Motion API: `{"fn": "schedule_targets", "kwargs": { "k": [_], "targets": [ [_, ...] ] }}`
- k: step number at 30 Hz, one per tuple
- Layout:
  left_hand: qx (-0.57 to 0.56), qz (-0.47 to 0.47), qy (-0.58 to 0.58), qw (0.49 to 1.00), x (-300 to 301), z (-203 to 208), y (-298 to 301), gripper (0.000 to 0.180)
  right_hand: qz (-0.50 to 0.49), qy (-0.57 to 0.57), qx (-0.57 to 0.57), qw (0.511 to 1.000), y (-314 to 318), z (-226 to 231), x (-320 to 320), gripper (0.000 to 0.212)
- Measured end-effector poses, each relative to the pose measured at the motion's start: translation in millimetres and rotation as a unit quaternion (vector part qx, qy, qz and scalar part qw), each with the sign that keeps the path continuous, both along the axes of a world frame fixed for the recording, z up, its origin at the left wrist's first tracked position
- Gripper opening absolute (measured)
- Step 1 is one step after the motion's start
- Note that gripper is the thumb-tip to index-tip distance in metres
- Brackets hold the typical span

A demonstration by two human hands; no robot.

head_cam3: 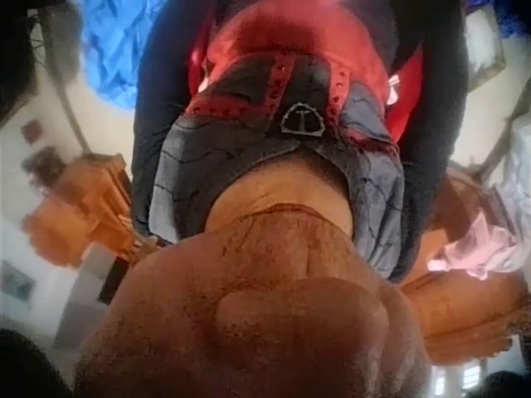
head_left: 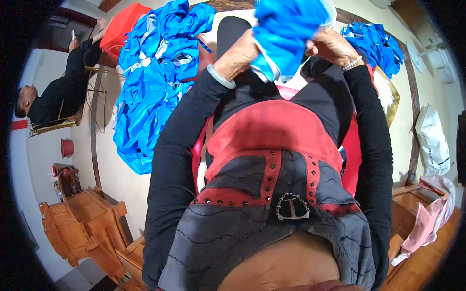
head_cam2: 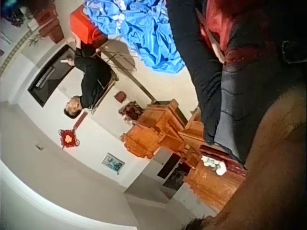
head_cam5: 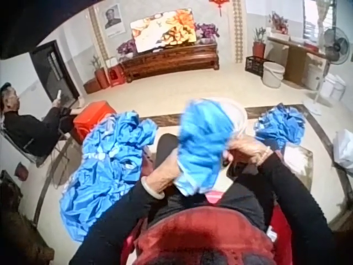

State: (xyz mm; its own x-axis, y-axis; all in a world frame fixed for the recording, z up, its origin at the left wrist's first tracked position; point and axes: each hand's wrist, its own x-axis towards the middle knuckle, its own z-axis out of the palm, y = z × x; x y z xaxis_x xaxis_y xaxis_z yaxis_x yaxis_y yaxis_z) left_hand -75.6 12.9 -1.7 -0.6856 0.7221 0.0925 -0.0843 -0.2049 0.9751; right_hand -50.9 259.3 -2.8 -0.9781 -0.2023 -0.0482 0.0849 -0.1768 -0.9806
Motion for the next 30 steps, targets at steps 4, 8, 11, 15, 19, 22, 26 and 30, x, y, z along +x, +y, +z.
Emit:
{"fn": "schedule_targets", "kwargs": {
  "k": [4,8,11,15,19,22,26,30],
  "targets": [
    [-0.191,0.142,0.683,0.690,-19.6,-34.1,-36.1,0.049,0.088,-0.056,-0.027,0.994,-12.2,6.8,-0.6,0.024],
    [-0.137,0.161,0.543,0.812,-20.7,-39.7,-32.4,0.048,0.101,-0.058,-0.029,0.993,-20.7,15.2,10.6,0.035],
    [-0.105,0.155,0.526,0.830,-9.5,-11.3,-21.3,0.045,0.098,-0.086,-0.101,0.986,-20.5,15.6,11.6,0.051],
    [-0.236,0.194,0.421,0.854,3.8,12.3,-13.2,0.031,0.119,-0.075,-0.153,0.978,-14.2,13.9,8.2,0.053],
    [-0.193,0.175,0.477,0.839,-10.1,-10.8,-17.8,0.034,0.094,-0.069,-0.174,0.978,-11.3,18.3,8.7,0.054],
    [-0.096,0.122,0.362,0.919,-15.7,-23.6,-17.5,0.035,0.071,-0.065,-0.156,0.983,-14.5,21.0,12.2,0.048],
    [-0.342,0.077,0.614,0.707,-17.3,-10.6,-23.9,0.038,0.046,-0.074,-0.110,0.990,-16.6,23.2,16.1,0.033],
    [-0.145,0.086,0.307,0.936,-39.5,-68.6,-31.5,0.037,0.071,-0.068,-0.054,0.994,-25.4,21.6,16.4,0.021]
  ]
}}
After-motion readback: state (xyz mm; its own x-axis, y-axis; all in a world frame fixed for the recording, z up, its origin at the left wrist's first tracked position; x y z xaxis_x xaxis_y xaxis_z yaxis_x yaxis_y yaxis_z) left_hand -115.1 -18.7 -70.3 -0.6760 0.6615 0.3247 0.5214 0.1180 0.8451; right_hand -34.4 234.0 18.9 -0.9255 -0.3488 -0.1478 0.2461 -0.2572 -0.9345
